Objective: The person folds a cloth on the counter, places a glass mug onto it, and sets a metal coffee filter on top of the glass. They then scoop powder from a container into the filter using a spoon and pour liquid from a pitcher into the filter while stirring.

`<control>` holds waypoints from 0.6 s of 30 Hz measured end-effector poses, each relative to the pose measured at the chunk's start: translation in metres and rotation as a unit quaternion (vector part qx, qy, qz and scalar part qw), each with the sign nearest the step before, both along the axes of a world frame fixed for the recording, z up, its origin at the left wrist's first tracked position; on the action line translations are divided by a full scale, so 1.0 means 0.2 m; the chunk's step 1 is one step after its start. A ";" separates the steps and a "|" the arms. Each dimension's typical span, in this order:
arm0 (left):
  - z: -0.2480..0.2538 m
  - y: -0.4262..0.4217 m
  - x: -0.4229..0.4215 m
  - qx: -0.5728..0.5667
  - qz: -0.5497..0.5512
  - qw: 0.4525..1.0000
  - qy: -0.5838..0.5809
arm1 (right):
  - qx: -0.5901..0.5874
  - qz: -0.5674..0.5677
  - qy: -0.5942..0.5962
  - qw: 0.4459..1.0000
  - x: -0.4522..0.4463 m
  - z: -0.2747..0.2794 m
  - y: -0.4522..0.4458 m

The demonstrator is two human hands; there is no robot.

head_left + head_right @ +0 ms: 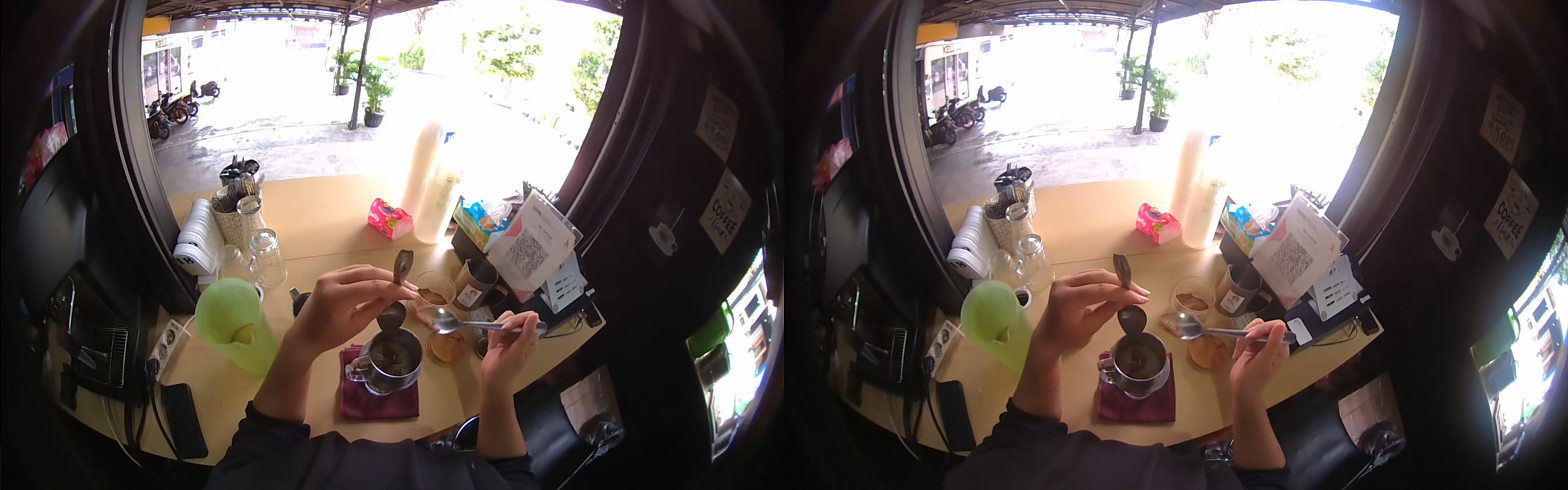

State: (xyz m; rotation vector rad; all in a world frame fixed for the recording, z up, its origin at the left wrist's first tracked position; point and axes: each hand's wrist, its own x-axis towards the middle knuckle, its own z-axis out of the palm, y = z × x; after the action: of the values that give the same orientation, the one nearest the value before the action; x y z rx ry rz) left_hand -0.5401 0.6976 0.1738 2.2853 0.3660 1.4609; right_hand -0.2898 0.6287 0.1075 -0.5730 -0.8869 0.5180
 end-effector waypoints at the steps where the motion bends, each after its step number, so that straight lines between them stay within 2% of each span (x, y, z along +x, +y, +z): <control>1: 0.00 0.00 0.00 0.002 0.002 1.000 -0.013 | -0.005 -0.001 -0.010 1.000 -0.02 0.00 -0.02; 5: 0.01 0.00 0.00 0.006 0.004 1.000 -0.014 | -0.006 0.015 -0.036 0.999 -0.08 -0.01 -0.09; 7: 0.01 0.00 0.00 0.006 0.003 1.000 -0.014 | -0.003 0.027 -0.114 0.993 -0.10 -0.01 -0.11; 8: 0.01 0.00 0.00 0.006 0.003 1.000 -0.014 | -0.003 0.027 -0.115 0.993 -0.10 -0.01 -0.12; 10: 0.01 0.00 0.00 0.006 0.001 1.000 -0.017 | 0.024 0.027 -0.224 0.974 -0.09 -0.01 -0.13; 11: 0.01 0.00 -0.01 0.006 0.001 1.000 -0.017 | 0.024 0.027 -0.224 0.974 -0.09 0.00 -0.13; 13: 0.00 0.00 -0.01 0.006 -0.002 1.000 -0.021 | 0.048 0.015 -0.341 0.939 -0.08 0.02 -0.14; 18: 0.02 -0.02 0.00 0.003 0.007 1.000 -0.019 | 0.124 0.005 -0.450 0.884 -0.11 0.10 -0.15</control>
State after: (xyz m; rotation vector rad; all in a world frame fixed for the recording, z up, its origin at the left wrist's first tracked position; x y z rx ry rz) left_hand -0.5404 0.6928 0.1786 2.2617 0.3676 1.5124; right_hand -0.3108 0.5979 0.1268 -0.5692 -1.8149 0.1088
